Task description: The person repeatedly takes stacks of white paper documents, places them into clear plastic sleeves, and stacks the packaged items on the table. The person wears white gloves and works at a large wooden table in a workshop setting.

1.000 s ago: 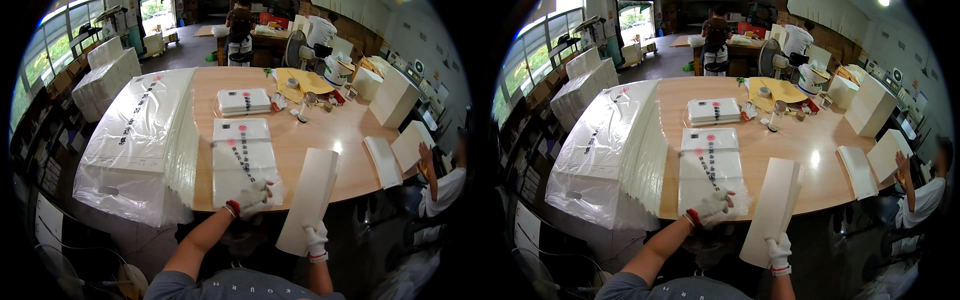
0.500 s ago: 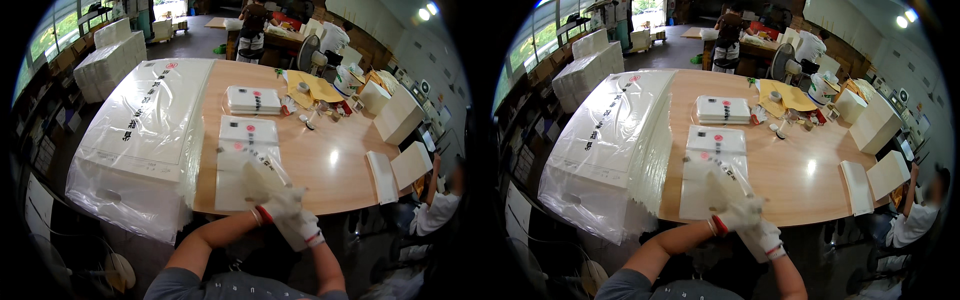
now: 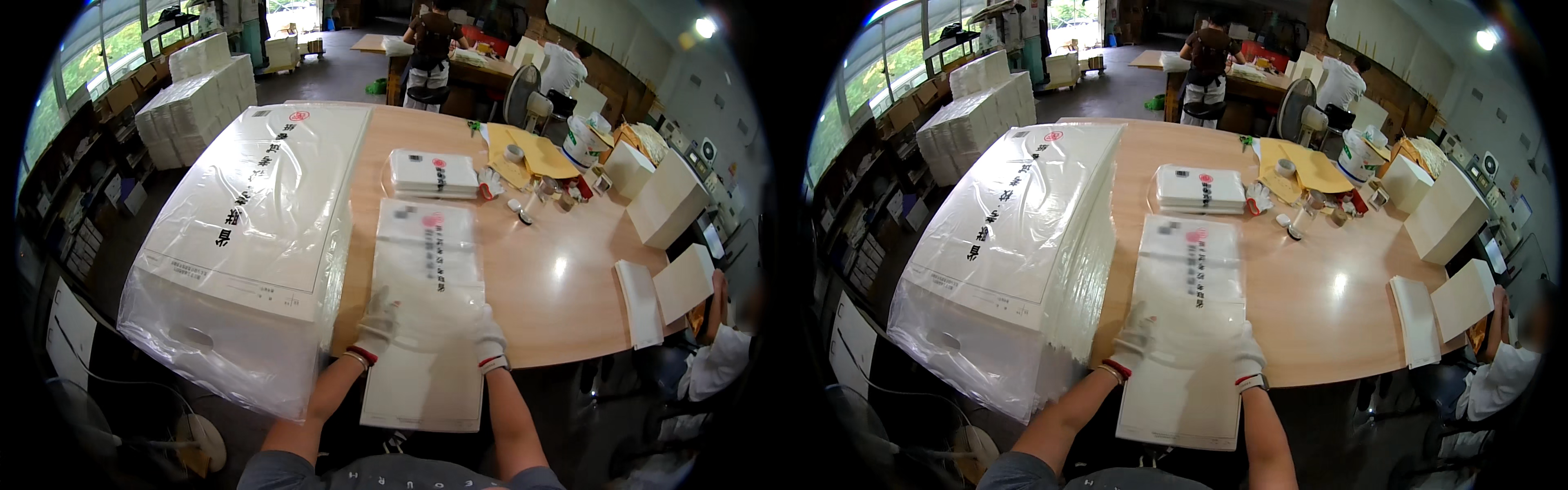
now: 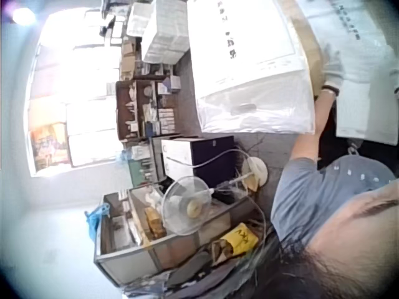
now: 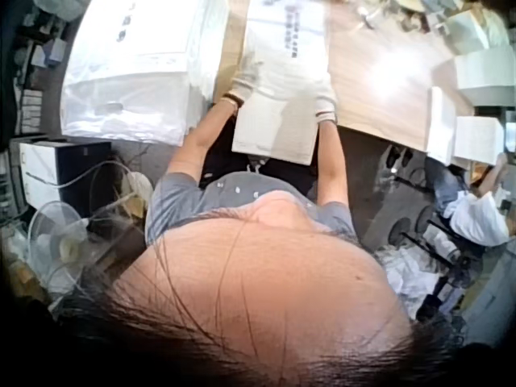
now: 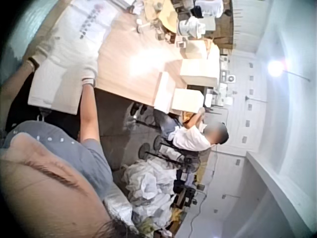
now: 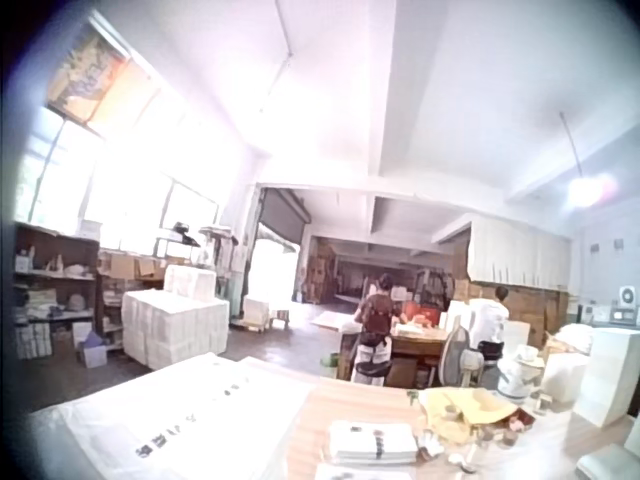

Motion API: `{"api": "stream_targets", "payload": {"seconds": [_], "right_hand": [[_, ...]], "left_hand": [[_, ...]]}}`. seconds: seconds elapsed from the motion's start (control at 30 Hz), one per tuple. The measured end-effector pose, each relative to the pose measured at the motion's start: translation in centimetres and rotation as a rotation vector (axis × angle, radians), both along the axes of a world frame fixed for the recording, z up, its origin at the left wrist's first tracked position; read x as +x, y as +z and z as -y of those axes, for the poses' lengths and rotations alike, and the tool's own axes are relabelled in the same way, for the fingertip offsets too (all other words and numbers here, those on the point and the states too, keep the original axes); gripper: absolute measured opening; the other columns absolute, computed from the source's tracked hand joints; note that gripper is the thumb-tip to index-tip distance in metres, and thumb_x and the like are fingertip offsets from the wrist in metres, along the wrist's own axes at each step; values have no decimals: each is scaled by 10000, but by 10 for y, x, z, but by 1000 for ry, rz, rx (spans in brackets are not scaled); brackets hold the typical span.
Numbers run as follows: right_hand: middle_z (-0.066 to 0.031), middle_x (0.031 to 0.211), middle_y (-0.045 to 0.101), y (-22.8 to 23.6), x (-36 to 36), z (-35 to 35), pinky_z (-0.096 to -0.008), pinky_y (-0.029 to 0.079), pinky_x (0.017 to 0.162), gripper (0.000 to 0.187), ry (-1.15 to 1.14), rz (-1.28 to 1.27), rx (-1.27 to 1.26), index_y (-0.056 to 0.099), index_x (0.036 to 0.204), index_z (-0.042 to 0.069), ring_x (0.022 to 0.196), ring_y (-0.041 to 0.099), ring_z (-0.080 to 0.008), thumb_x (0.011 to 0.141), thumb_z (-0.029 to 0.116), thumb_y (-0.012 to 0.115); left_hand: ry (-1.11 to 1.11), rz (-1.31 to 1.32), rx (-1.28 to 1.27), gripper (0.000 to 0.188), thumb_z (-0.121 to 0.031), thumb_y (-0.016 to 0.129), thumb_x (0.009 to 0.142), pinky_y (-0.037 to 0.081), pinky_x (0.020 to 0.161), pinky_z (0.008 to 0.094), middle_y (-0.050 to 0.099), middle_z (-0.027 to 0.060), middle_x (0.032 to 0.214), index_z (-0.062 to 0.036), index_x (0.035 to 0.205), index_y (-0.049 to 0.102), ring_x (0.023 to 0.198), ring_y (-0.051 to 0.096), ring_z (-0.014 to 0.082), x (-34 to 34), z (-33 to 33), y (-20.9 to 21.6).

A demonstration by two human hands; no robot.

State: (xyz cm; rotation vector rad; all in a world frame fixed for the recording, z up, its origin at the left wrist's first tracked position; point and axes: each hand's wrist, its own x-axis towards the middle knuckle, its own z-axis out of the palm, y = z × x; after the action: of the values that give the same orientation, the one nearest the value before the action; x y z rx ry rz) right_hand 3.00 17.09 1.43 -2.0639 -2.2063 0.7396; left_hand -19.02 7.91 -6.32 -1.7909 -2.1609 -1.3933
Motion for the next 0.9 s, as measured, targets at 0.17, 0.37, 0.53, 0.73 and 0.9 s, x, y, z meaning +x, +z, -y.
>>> {"api": "stream_targets", "payload": {"seconds": [0.17, 0.37, 0.53, 0.73, 0.9], "right_hand": [[-213, 1011, 619, -6, 31, 28, -496, 459, 724, 653, 123, 95, 5, 127, 1401, 122, 858, 609, -402, 877, 306, 471], [-239, 1023, 604, -14, 76, 117, -465, 476, 714, 681, 272, -221, 66, 49, 1423, 79, 843, 610, -396, 897, 283, 430], [-226, 1122, 570, -14, 115, 190, -403, 493, 725, 739, 308, -277, -76, 18, 1435, 64, 842, 617, -369, 893, 298, 462], [-194, 1003, 583, 12, 140, 283, -387, 492, 665, 583, 481, -424, -324, 192, 1389, 43, 817, 606, -319, 881, 161, 454], [-177, 766, 600, 27, 137, 270, -422, 468, 609, 223, 532, -385, 84, 582, 1032, 92, 713, 565, -346, 843, 151, 478]], "left_hand": [[-10, 560, -316, 331, -50, 528, 818, 454, 795, 342, 541, 142, 956, -9, 1136, 447, 857, 567, 254, 3, 48, 38], [-76, 362, -378, 200, -11, 492, 782, 437, 671, 395, 498, 135, 861, -16, 964, 410, 765, 541, 278, 28, 133, 21], [-160, 346, -405, 177, 4, 499, 780, 428, 624, 409, 458, 152, 818, -32, 913, 389, 694, 502, 324, 52, 201, 59], [-559, 308, -496, 220, -32, 618, 774, 474, 736, 360, 472, 212, 1200, 26, 961, 517, 894, 577, 288, 58, 286, 100], [-471, 332, -479, 53, 34, 570, 775, 484, 643, 287, 569, 182, 998, 12, 800, 528, 767, 592, 275, 63, 272, 103]]}}
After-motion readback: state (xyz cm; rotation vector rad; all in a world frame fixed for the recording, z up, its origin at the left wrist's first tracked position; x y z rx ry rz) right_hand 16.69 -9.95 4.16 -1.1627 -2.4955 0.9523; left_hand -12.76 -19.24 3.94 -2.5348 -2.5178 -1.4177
